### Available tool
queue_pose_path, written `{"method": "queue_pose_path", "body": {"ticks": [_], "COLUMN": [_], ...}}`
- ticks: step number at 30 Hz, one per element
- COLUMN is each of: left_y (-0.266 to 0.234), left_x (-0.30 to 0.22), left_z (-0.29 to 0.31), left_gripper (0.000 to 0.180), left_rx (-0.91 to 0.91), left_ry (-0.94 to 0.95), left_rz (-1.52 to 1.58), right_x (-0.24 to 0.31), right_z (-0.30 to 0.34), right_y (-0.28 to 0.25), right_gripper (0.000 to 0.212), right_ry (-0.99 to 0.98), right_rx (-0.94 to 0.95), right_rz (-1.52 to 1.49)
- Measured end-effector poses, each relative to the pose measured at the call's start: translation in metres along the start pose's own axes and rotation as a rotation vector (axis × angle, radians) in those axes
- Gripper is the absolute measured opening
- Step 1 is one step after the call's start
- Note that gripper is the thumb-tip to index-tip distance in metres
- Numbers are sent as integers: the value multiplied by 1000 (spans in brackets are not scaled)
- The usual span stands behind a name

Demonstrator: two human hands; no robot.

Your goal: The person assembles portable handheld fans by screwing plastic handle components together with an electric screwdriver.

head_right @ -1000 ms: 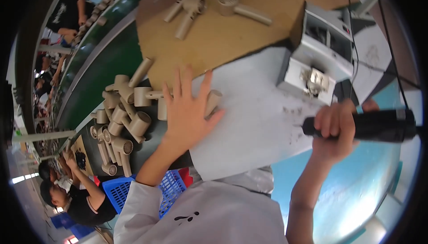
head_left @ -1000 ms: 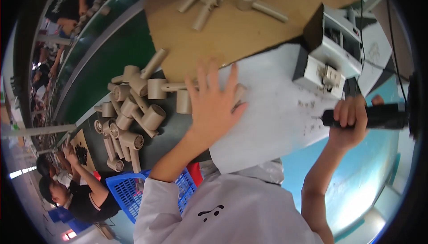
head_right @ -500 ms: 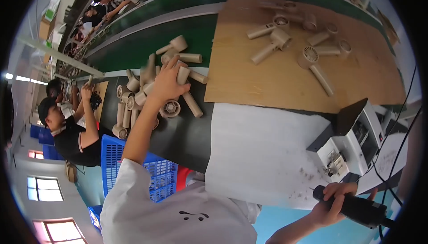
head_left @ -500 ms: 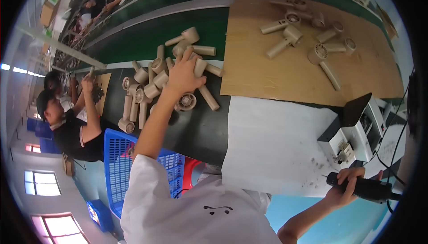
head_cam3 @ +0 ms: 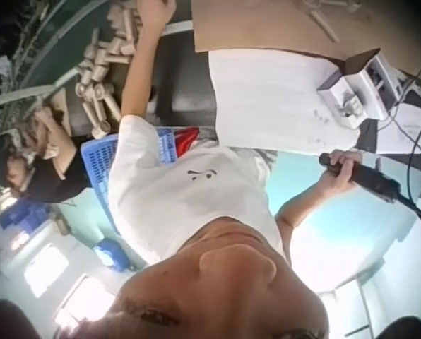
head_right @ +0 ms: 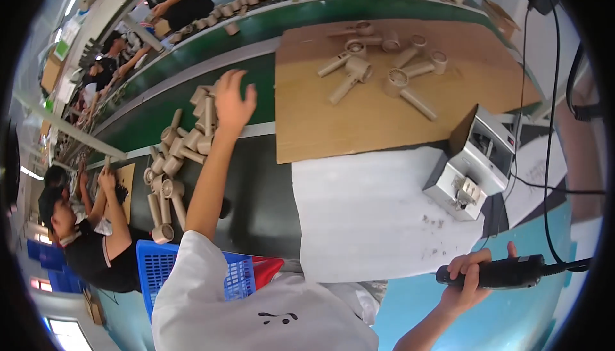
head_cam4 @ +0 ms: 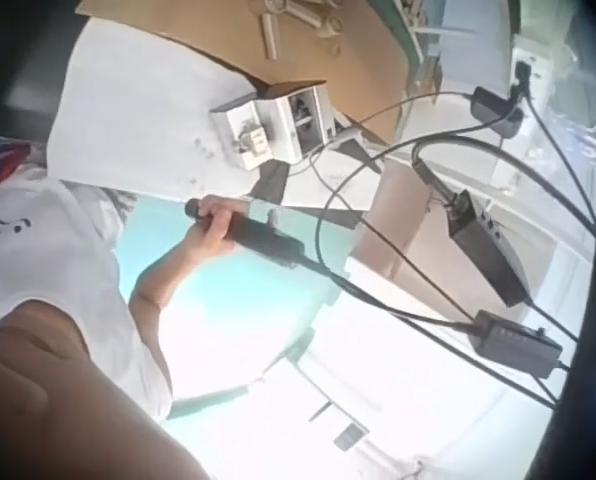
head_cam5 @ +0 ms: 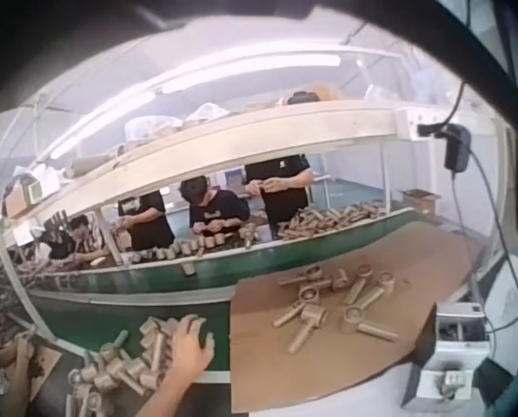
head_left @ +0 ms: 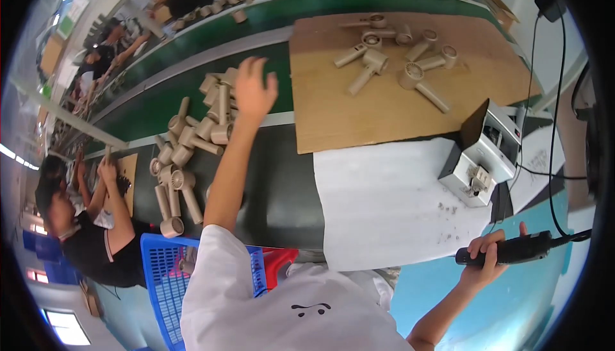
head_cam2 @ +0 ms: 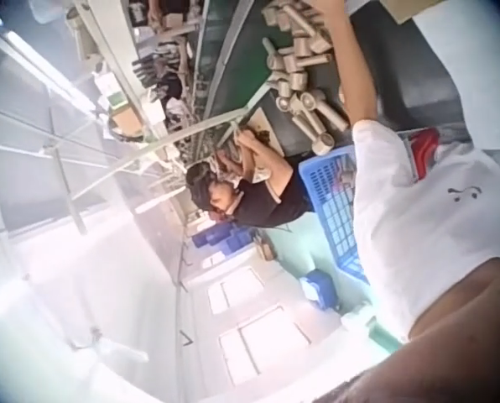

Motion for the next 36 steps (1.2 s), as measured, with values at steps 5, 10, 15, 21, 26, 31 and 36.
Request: {"method": "queue_pose_path", "body": {"ticks": [5,10,15,21,26,31,36], "left_y": [88,231,299,295,249,175,101], "left_x": [-109,-117,-179,-322,-330,-257,-204], "left_z": [-56,-178,-212,-144,-107,-61,-63], "left_gripper": [54,77,93,91,78,56,48], "left_rx": [226,525,744,885,965,968,811], "left_ry": [89,-65,-32,182,302,270,241], "left_rz": [439,584,339,536,247,239,614], "right_x": [1,-2,-3,-10,-16,-24,-33], "right_z": [-4,-4,-3,-5,-12,-16,-21], "right_y": [23,15,18,14,26,22,21], "right_gripper": [68,72,70,69,67,64,66], "right_ry": [-60,127,106,32,34,20,25], "right_rx": [213,380,254,176,182,244,285], "right_rz": [-84,-329,-261,-213,-259,-278,-285]}}
Point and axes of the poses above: each hand's wrist, its own z-axis away from the middle knuckle, its own y-axis out of the palm, x = y × z, the point moved 4 cm from there along -z, towards the middle knuckle
